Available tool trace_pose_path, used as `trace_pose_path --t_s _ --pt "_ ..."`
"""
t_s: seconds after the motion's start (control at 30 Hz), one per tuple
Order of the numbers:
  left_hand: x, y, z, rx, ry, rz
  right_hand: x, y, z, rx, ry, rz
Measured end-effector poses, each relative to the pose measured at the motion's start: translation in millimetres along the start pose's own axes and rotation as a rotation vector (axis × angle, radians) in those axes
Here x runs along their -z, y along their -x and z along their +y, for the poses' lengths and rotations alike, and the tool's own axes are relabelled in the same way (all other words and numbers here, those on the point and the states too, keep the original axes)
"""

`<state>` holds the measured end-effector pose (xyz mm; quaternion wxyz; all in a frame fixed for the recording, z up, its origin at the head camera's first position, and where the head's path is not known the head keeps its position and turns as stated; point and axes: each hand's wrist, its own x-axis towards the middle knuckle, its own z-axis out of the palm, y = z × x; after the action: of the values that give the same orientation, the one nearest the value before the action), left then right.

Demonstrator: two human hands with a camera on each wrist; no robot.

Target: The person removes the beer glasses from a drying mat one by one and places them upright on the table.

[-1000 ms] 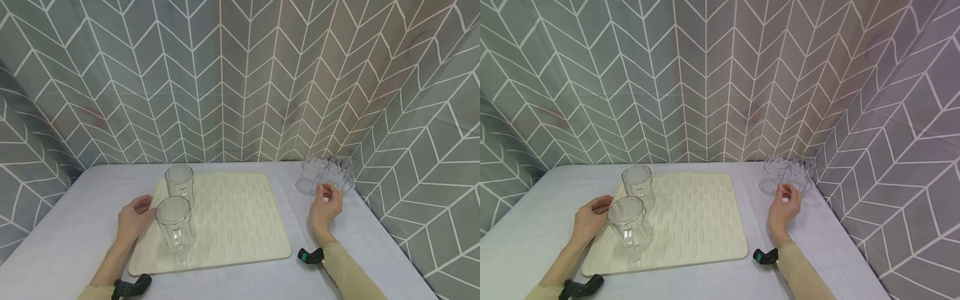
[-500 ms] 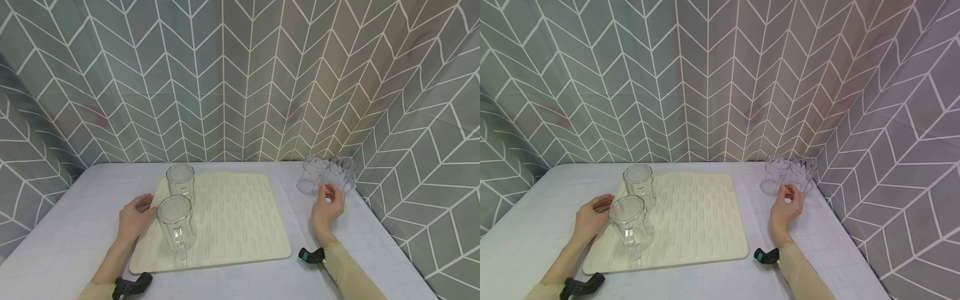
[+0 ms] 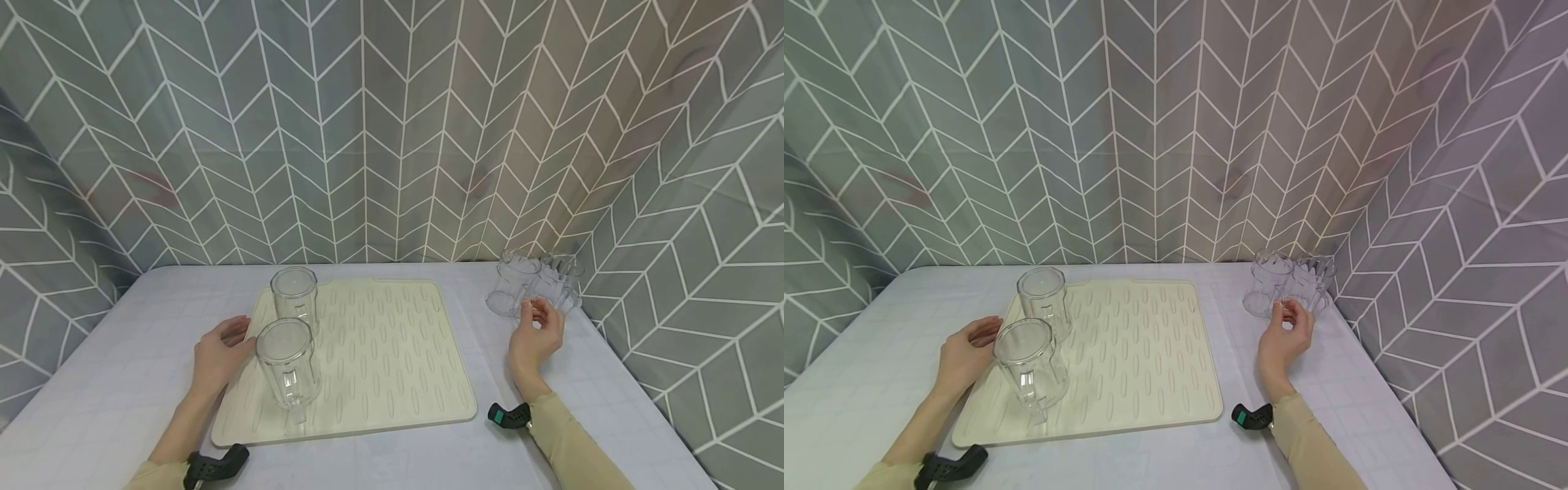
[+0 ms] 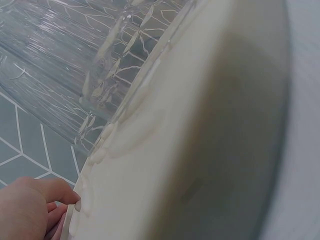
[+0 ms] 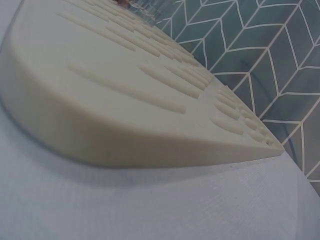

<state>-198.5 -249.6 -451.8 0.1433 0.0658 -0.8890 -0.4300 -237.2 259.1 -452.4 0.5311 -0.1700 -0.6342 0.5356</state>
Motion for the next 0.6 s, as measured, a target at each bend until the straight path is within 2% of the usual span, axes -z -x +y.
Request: trace_pose_path --t_s 0.27,0.6 --pt "-0.3 -0.3 -1.2 0.008 0.001 -0.004 0.2 1.8 -4.6 -0.023 0.005 -0.01" --pt "-0.4 -0.6 -1.8 0.008 0.0 -0.002 1.1 2.0 -4.3 0.008 -0.008 0.006"
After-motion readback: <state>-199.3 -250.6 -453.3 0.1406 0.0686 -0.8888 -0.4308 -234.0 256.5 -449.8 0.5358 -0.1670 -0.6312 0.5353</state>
